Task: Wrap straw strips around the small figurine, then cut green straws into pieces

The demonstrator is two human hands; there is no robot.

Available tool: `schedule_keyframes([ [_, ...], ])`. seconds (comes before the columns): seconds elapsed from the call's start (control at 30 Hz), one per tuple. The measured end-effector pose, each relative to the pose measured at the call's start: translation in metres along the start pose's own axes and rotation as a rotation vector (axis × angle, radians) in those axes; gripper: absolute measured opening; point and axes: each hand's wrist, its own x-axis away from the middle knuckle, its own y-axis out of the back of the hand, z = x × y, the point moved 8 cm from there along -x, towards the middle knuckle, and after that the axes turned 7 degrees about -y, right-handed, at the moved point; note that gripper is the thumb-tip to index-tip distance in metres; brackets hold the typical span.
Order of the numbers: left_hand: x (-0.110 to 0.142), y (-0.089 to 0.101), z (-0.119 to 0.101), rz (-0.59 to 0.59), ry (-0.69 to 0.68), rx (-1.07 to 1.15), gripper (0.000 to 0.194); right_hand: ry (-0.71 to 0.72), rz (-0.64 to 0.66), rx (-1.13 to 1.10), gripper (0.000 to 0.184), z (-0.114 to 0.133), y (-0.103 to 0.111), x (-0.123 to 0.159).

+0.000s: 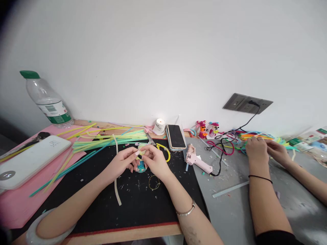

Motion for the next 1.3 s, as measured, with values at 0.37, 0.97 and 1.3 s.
schedule_keyframes([
  [0.37,-0.002,0.005,-0.007,-0.031,-0.135,-0.117,0.028,0.028,0.016,-0.002,0.015,0.001,-0.003,0.002],
  [0.97,0.003,-0.003,-0.004,0.033,-0.204,-0.3,0.022,-0.042,-0.068,-0.18,0.02,-0.006,-0.002,0.0],
  [1.3,0.002,0.002,-0.014,-0.059,-0.287,-0.443,0.011,-0.008,-0.035,-0.046,0.014,-0.01,-0.002,0.0],
])
